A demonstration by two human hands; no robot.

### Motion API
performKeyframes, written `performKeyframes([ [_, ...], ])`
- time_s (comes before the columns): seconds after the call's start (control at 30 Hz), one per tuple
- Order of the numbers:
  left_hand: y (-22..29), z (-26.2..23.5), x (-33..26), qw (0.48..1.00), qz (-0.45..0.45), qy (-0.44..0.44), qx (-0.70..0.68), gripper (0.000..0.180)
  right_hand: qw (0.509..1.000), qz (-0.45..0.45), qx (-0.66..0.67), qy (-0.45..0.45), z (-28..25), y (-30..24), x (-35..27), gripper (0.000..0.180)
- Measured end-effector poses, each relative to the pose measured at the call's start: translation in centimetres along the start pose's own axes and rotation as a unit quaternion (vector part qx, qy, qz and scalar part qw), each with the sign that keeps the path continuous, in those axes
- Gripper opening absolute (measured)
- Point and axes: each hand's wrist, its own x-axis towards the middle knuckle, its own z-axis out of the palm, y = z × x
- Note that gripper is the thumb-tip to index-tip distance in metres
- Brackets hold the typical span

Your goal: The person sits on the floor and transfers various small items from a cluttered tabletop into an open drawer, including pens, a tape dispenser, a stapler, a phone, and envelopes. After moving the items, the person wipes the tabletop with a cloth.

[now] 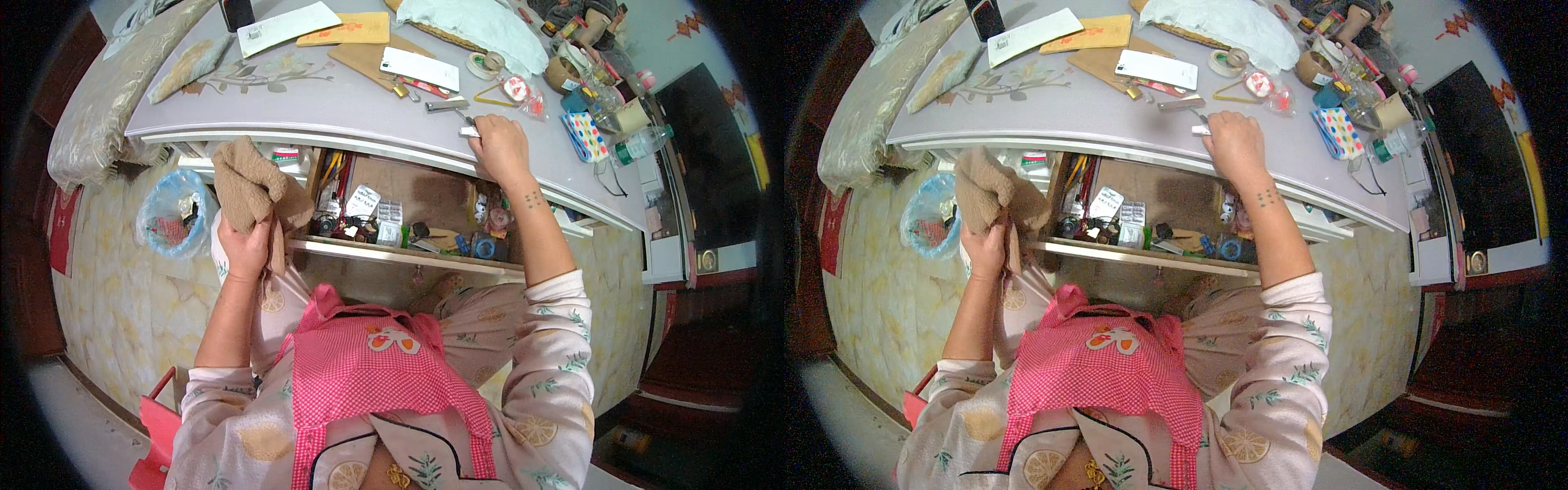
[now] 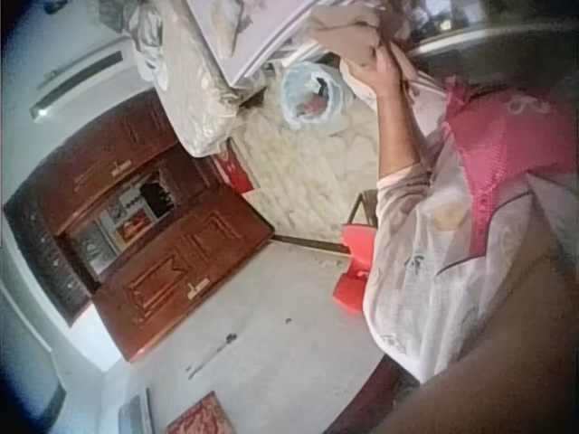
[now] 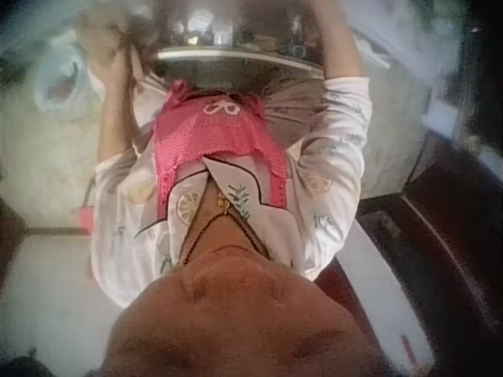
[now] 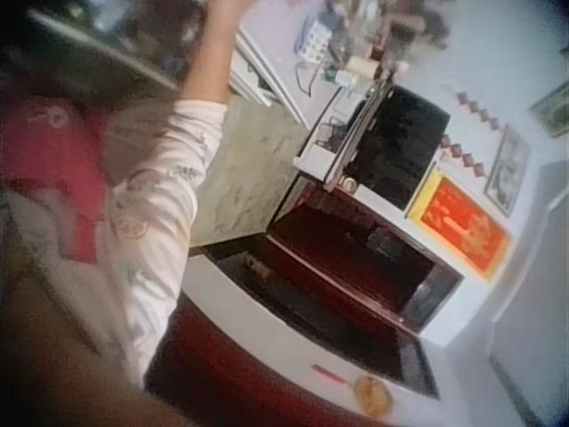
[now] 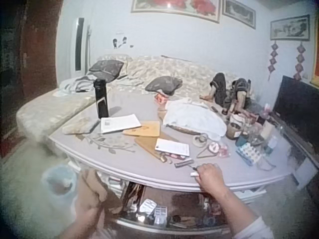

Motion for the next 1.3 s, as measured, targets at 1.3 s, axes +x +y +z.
performKeyframes([
  [1.3,0.6,0.4,-0.1,1.0,0.001,0.019,-0.021,0.032,0.896,0.022,0.43,-0.108,-2.4,-3.4,0.0,0.024],
])
